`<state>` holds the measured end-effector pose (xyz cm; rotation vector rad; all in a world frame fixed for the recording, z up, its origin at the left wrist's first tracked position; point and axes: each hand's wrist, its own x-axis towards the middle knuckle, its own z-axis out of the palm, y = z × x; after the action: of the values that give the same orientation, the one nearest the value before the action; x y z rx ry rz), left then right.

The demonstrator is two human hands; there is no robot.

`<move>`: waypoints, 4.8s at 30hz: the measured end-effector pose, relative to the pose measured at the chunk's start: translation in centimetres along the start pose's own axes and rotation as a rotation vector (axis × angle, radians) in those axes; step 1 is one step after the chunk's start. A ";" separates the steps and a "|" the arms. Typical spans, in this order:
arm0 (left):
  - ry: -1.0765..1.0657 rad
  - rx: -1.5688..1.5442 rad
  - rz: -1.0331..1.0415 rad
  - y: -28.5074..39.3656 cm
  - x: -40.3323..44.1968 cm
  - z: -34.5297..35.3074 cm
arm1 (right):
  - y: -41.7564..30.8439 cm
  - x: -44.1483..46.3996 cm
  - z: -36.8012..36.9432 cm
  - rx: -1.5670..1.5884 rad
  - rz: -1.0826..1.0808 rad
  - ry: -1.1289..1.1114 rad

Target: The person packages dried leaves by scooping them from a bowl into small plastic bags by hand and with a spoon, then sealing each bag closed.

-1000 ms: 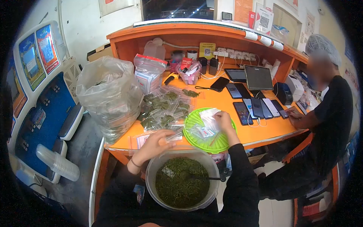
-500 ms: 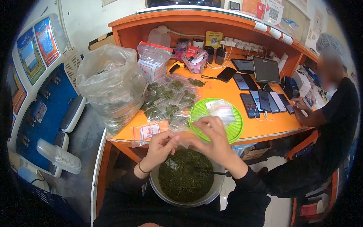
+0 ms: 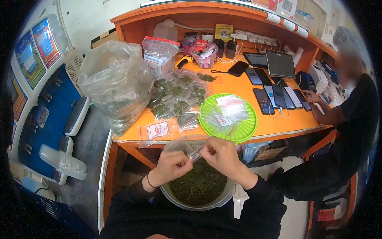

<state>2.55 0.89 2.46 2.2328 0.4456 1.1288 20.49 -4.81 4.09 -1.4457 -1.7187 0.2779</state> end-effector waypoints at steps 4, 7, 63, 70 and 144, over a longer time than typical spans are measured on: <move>0.013 0.018 -0.248 0.3 0.0 0.1 | -0.4 -0.7 1.0 -0.121 -0.312 -0.036; -0.036 0.054 -0.281 0.6 0.0 0.2 | 0.2 -1.1 0.6 -0.237 -0.406 -0.225; 0.235 -0.807 -0.520 -4.4 -2.4 0.1 | 1.2 -6.0 5.7 -0.294 -0.240 -0.973; 0.174 -0.840 -0.529 -4.2 -2.4 -0.5 | 0.9 -5.2 1.6 0.115 0.002 -1.127; -0.071 -0.562 -0.494 -1.6 -2.0 -0.9 | 0.5 -1.4 2.7 0.770 0.275 -0.082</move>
<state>0.58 1.34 0.62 1.5534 0.5343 0.7846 18.90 -4.96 1.52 -1.0782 -1.2432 1.0328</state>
